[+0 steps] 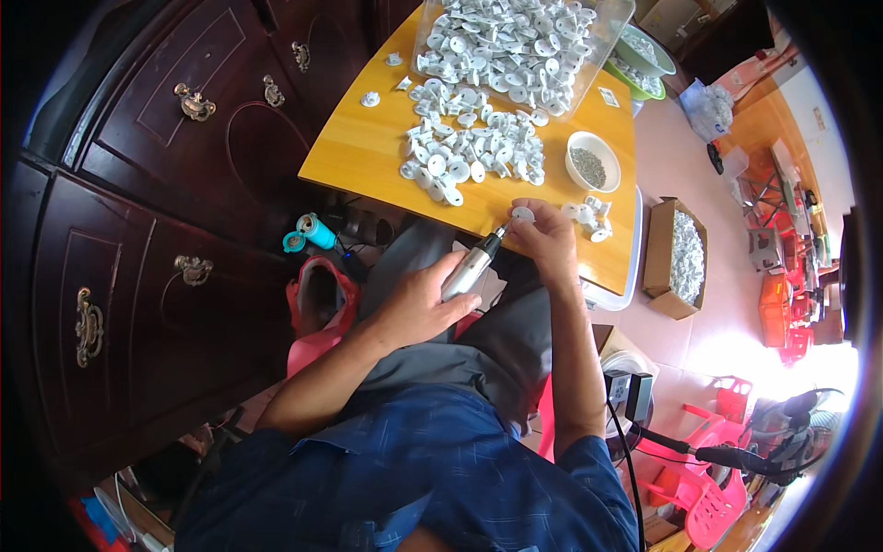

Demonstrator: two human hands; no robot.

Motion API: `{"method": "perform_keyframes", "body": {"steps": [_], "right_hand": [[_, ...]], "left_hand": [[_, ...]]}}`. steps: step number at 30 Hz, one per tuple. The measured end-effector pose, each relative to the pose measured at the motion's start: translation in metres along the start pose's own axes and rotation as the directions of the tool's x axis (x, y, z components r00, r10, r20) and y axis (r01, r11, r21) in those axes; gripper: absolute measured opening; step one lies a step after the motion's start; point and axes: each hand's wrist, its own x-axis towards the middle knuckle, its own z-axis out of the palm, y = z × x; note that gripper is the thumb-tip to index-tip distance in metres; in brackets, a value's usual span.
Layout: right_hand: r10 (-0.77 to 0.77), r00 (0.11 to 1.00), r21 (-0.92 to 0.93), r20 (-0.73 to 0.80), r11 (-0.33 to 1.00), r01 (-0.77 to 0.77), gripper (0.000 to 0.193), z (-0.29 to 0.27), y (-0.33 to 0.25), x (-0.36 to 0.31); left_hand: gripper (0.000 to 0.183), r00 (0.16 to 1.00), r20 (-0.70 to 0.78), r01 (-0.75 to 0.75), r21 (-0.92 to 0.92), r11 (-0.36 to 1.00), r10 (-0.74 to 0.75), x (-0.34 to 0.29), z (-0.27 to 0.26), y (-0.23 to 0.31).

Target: Assemble small components by inserting metal pins into plastic caps using an electric tool.

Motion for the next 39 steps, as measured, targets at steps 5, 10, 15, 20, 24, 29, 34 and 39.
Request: {"method": "perform_keyframes", "body": {"steps": [5,10,15,20,24,29,34,39], "right_hand": [[-0.021,1.0,-0.039,-0.014,0.999,0.02,0.023,0.001,0.0,-0.001],[-0.029,0.999,-0.015,-0.02,0.999,0.029,0.023,0.003,-0.001,-0.003],[-0.059,0.998,-0.052,-0.03,0.997,0.058,0.022,0.003,0.003,-0.003],[-0.107,0.992,-0.081,-0.06,0.991,0.102,0.022,0.006,0.008,-0.004],[-0.115,0.991,-0.035,-0.065,0.993,0.113,0.022,0.009,0.009,-0.005],[-0.105,0.992,-0.044,-0.067,0.994,0.102,0.021,0.01,0.007,-0.006],[-0.078,0.995,-0.004,-0.065,0.997,0.077,0.021,0.013,0.003,-0.008],[-0.057,0.995,0.006,-0.079,0.998,0.058,0.019,0.014,0.002,-0.009]], "left_hand": [[0.051,1.0,-0.013,-0.024,0.009,1.0,0.024,0.0,0.002,-0.004],[0.051,1.0,-0.011,-0.025,0.004,1.0,0.025,0.0,0.002,-0.004],[0.051,0.999,-0.011,-0.034,0.009,0.999,0.034,0.0,0.002,-0.005],[0.047,0.993,0.06,0.107,-0.036,0.994,-0.104,0.0,0.0,0.002],[0.044,0.983,0.084,0.172,-0.1,0.98,-0.164,-0.001,-0.001,0.005],[0.043,0.978,0.113,0.191,-0.166,0.968,-0.173,0.0,-0.002,0.002],[0.042,0.958,0.162,0.275,-0.276,0.921,-0.238,0.0,-0.003,0.002],[0.042,0.965,0.148,0.255,-0.31,0.916,-0.218,0.0,0.0,0.001]]}}
